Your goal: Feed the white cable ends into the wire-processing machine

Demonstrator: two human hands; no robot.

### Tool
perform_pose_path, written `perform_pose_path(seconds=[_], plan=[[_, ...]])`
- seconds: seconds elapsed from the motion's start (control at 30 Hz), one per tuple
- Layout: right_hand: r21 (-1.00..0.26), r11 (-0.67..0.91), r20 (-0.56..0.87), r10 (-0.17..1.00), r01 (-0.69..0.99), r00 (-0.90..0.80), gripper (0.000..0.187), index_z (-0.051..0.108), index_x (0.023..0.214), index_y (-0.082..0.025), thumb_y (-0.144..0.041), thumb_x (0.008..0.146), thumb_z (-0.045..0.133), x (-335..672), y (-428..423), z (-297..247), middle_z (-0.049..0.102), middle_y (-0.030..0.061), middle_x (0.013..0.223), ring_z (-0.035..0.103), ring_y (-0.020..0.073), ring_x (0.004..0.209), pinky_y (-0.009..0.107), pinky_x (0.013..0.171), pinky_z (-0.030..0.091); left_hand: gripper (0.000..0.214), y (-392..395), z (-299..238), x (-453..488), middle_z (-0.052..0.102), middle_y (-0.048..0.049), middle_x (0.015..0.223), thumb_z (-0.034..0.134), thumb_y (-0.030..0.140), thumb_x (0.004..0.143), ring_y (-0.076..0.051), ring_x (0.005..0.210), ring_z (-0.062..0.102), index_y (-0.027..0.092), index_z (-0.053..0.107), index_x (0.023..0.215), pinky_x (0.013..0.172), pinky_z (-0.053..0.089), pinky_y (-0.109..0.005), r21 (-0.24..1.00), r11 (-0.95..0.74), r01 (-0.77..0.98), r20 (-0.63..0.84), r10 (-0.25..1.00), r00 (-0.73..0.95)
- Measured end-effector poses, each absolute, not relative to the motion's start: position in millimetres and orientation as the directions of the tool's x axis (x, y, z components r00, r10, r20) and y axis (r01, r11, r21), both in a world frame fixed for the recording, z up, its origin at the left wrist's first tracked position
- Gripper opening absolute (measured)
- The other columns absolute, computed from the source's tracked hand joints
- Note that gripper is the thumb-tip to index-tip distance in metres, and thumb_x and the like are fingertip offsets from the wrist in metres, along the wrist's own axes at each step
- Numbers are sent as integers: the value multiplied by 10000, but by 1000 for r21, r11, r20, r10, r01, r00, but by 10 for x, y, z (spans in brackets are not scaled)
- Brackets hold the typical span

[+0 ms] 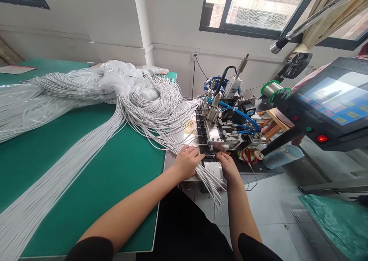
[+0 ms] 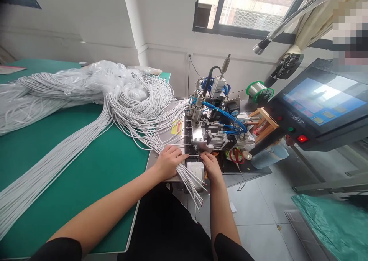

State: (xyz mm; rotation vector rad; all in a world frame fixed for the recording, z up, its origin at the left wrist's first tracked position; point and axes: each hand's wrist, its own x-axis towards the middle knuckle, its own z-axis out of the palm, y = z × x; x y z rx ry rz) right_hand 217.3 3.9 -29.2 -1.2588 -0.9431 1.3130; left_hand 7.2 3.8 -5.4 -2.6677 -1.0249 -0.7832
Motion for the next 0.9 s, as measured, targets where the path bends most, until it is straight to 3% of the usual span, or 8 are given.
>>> perform_pose_path(seconds=[0.2,0.4,0.53,0.9], plan=[[-985,-123,-139,981,-121,138,386,571,655,-184,-524,613,750,2230,-43,-401,532,-30,548,433,117,481,245,482,326,316,24,-37,59,639,-82,850,550,97,746,-227,871,544,161,672,1030,827,409,-374,28,-740,672,527,582,619],[-994,-81,-92,981,-74,169,388,586,649,-169,-521,683,747,2439,-211,-441,430,-61,505,289,60,425,214,415,201,300,20,-67,53,654,-98,1093,535,112,783,-239,1048,546,139,660,1054,924,394,-385,20,-739,673,564,564,603],[-998,-58,-61,989,-24,134,352,613,719,-165,-501,742,715,2550,-320,-292,476,-34,577,308,66,454,215,412,217,349,11,-60,55,626,-104,1184,535,119,784,-252,1097,538,147,644,1115,958,378,-404,25,-722,692,551,587,593],[-972,4,3,1000,235,-3,318,615,797,-175,-488,852,600,2595,-512,1,532,-5,673,382,93,501,233,452,296,446,6,-44,35,647,-91,1156,548,73,686,-242,1055,564,169,657,1109,940,399,-403,29,-737,675,492,598,632]])
